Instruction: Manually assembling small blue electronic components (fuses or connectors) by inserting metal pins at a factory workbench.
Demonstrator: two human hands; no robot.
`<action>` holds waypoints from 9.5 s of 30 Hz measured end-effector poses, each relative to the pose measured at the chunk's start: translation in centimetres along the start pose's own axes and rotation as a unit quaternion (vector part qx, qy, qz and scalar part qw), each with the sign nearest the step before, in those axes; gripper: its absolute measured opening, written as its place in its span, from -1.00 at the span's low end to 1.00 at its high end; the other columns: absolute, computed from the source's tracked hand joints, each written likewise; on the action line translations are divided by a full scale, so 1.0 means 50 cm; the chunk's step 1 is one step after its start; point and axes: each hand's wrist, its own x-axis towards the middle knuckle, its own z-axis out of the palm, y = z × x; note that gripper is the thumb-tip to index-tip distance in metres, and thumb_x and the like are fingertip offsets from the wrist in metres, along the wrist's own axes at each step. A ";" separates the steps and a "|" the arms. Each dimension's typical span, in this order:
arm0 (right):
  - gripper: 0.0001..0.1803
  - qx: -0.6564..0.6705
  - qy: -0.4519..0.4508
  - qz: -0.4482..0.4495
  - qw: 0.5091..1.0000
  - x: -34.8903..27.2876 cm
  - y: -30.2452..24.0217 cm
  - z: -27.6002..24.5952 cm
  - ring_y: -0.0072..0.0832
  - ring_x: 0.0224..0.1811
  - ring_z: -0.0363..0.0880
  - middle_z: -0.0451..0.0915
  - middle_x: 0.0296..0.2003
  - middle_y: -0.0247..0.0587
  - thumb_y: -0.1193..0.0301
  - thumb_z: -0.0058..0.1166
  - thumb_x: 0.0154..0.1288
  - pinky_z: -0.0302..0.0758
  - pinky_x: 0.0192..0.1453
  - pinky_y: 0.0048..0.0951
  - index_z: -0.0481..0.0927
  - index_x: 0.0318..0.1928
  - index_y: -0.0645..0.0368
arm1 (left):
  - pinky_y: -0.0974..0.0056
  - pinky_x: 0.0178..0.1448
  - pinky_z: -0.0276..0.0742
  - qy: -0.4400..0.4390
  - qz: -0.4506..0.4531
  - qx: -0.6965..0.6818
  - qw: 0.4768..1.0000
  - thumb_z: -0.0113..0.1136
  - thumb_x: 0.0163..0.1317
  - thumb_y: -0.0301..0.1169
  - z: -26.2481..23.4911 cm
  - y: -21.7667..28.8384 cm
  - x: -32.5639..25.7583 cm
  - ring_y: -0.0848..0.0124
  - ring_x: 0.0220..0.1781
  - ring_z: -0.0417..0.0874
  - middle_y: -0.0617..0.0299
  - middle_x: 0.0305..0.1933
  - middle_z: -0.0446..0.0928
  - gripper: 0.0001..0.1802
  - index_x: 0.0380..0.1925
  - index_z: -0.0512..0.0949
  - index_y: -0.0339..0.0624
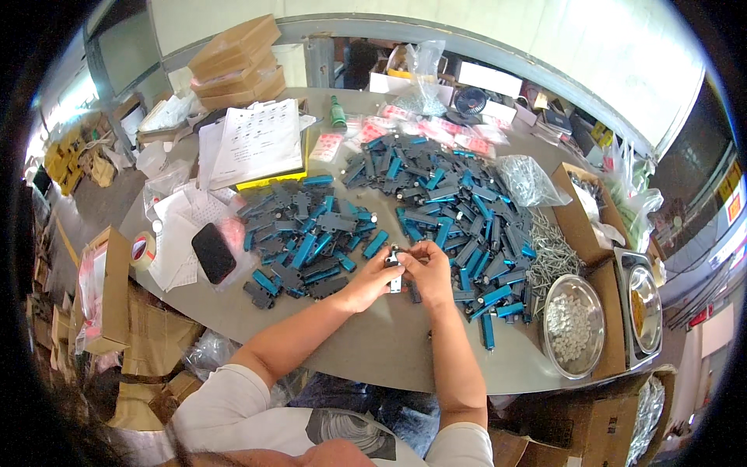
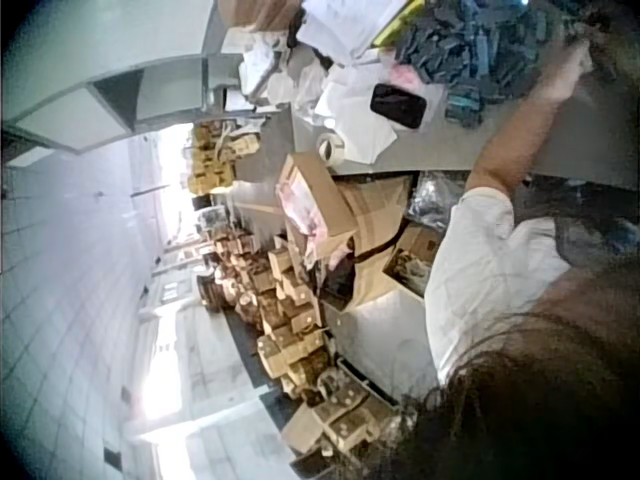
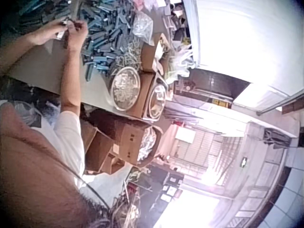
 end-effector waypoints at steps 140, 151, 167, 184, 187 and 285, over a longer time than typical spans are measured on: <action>-0.75 -0.415 -0.065 -0.282 0.863 -0.021 -0.006 0.025 -0.03 -0.51 0.55 0.54 -0.58 -0.02 0.23 0.10 0.15 0.45 -0.44 -0.16 0.57 -0.43 0.18 | 0.24 -0.02 0.54 0.078 0.108 -0.162 0.978 0.01 0.36 -0.19 -0.023 0.035 0.002 0.36 -0.10 0.59 0.08 -0.06 0.54 -0.71 -0.10 0.43 -0.15; -0.70 -0.644 -0.074 -0.027 0.761 -0.019 -0.037 -0.111 -0.15 -0.06 0.54 0.53 -0.16 -0.16 0.43 0.21 -0.12 0.49 -0.04 -0.20 0.59 -0.25 0.05 | 0.23 0.10 0.45 0.256 0.281 -0.153 0.912 0.11 0.27 -0.42 -0.057 0.095 0.002 0.25 0.05 0.53 -0.08 0.20 0.34 -0.14 0.38 -0.24 -0.19; -0.82 -0.667 0.094 -0.164 0.721 -0.012 -0.036 -0.110 -0.19 -0.21 0.54 0.53 -0.33 -0.20 0.40 0.15 0.01 0.49 -0.17 -0.21 0.64 -0.30 0.07 | 0.09 0.03 0.49 0.125 -0.045 -0.079 0.988 -0.12 0.41 -0.18 -0.009 -0.001 0.001 0.32 -0.07 0.56 0.21 -0.17 0.51 -0.73 -0.03 0.34 -0.06; -0.84 -0.599 0.085 -0.265 0.751 0.018 -0.018 -0.121 -0.19 -0.21 0.50 0.48 -0.25 -0.24 0.56 0.18 -0.07 0.46 -0.19 -0.22 0.56 -0.38 0.13 | 0.07 -0.06 0.55 0.047 -0.095 -0.096 0.990 -0.08 0.37 -0.27 -0.007 0.006 -0.008 0.28 -0.09 0.58 0.12 -0.06 0.50 -0.68 0.08 0.22 -0.03; -0.86 -0.481 0.080 -0.314 0.815 0.005 -0.045 -0.083 -0.14 -0.39 0.55 0.54 -0.37 -0.15 0.57 0.17 0.01 0.48 -0.31 -0.23 0.49 -0.38 0.20 | 0.02 0.00 0.53 0.041 -0.097 -0.090 0.990 -0.07 0.35 -0.31 -0.008 0.006 -0.010 0.26 -0.01 0.56 0.09 0.04 0.47 -0.67 0.08 0.20 0.02; -0.49 -0.691 0.222 -0.097 0.681 0.041 0.002 -0.142 -0.12 0.38 0.05 0.27 0.28 -0.18 -0.04 0.04 0.16 -0.12 0.29 0.34 0.62 -0.10 0.10 | 0.37 -0.23 0.49 0.055 -0.083 -0.242 0.965 -0.03 0.18 -0.64 -0.014 0.035 -0.005 0.37 -0.21 0.55 0.09 -0.10 0.49 -0.65 0.00 0.31 -0.27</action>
